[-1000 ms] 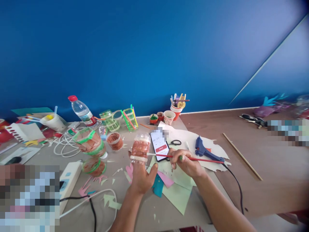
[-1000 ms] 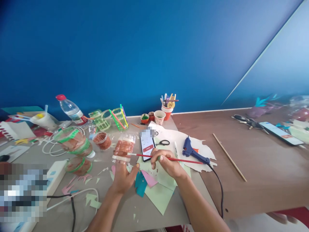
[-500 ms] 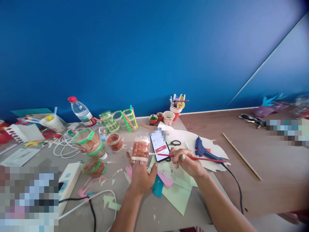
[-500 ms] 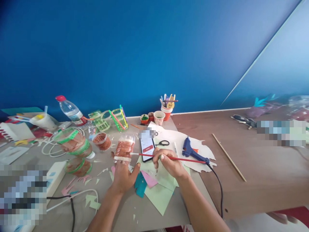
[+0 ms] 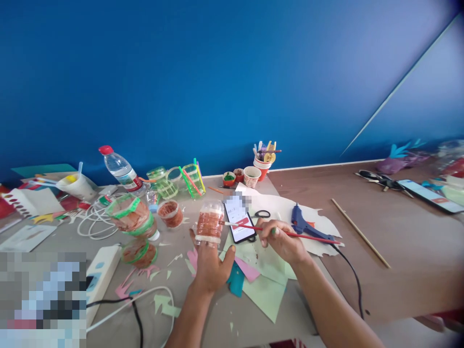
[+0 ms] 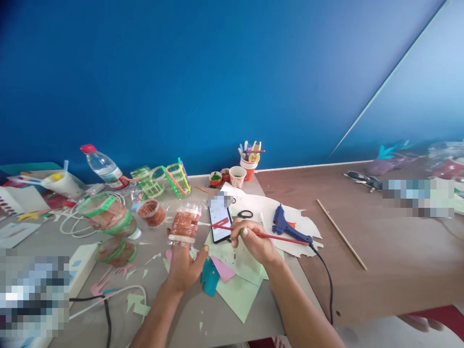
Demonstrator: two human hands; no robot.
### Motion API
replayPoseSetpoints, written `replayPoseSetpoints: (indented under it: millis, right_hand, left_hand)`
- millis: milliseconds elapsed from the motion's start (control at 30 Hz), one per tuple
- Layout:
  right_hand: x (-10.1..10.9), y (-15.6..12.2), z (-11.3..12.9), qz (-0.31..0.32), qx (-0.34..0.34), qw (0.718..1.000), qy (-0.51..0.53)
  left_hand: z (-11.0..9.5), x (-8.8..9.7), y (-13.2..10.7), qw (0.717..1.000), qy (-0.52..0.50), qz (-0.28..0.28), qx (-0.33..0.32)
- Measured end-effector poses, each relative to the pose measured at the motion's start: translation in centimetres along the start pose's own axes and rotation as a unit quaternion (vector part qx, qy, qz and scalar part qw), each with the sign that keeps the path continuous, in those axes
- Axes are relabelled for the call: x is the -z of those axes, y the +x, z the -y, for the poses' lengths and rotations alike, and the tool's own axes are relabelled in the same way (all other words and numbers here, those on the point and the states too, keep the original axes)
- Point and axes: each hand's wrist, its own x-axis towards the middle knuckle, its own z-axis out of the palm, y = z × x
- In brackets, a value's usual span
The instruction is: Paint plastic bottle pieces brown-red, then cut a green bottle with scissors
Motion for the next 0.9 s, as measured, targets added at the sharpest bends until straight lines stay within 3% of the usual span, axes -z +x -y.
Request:
replayPoseSetpoints:
  millis: [233,433,700,900]
  right_hand:
    - [0.09,0.0,-0.47,0.019,-0.001,1.0,-0.013]
    - [0.21,0.19,0.13,-0.026,0.013,1.0,0.003]
    - [0.11,0.13,-0.58,-0.018,-0.004,1.0,0.007]
    - [0.31,0.32,0.24,-0.027,0.025,0.999,0.026]
  left_hand:
    - [-0.37,0.19,0.08,1.0,-0.005,0.004,-0.019]
    - [-0.11,-0.08,-0.07,0.999,0.022,0.004,-0.027]
    - [-0.31,-0.08,0.08,0.996,0.065,0.012,-0.053]
    - [-0.18,-0.13,0.05,0.995,0.078,0.012,-0.059]
